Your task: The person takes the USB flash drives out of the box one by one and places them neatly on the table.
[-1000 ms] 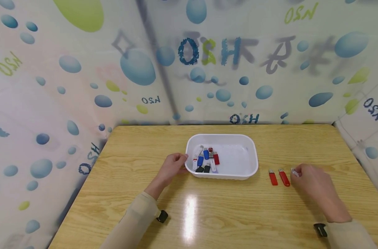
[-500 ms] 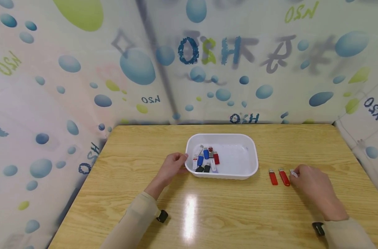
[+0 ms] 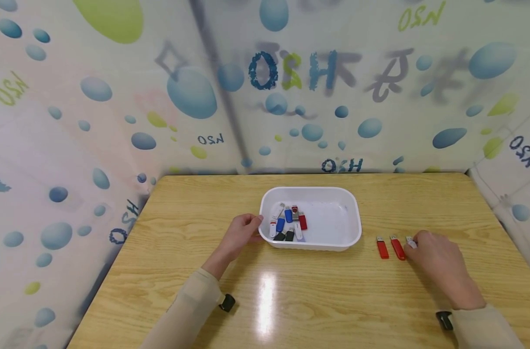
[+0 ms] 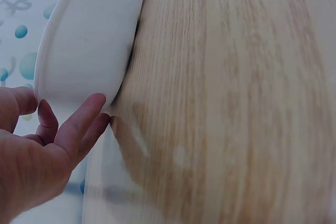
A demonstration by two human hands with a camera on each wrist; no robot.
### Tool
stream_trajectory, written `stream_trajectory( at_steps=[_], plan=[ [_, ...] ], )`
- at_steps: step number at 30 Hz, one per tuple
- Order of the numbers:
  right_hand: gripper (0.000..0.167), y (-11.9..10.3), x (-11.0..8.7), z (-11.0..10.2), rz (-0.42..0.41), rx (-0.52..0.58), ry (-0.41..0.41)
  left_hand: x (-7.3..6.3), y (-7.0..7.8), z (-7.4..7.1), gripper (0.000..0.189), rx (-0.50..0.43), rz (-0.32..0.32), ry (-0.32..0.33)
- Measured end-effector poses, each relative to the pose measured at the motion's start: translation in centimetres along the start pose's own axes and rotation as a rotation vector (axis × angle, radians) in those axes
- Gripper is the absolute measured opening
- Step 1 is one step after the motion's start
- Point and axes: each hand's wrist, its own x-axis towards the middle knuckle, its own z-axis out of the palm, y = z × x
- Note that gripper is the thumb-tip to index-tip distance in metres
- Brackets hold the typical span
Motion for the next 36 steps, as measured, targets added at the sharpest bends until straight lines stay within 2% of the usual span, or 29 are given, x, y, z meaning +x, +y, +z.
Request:
stream_trajectory(
  at_steps=[12, 18, 23, 27, 32, 36],
  plan=[
    [0.037, -0.2, -0.2, 0.3, -0.006, 0.0, 0.038, 0.1, -0.1, 0.0, 0.035, -0.017, 0.002, 0.005],
    [0.042, 0.0, -0.2, -0.3, -0.017, -0.003, 0.003, 0.0, 0.1, 0.0, 0.035, 0.003, -0.015, 0.006],
    [0.042, 0.2, -0.1, -1.2, 0.024, -0.013, -0.007, 0.0, 0.1, 0.0, 0.036, 0.011, -0.03, 0.007],
    [0.041, -0.1, -0.2, -1.7, 0.048, -0.017, 0.056, 0.0, 0.2, 0.0, 0.034, 0.013, -0.024, 0.011],
    [0.042, -0.9, -0.3, -2.2, 0.013, -0.007, 0.166, 0.0, 0.2, 0.0, 0.033, 0.009, -0.006, 0.009],
    [0.062, -1.8, -0.1, -2.8, 0.001, 0.021, 0.192, -0.1, 0.2, 0.0, 0.034, 0.01, -0.013, 0.006]
  ],
)
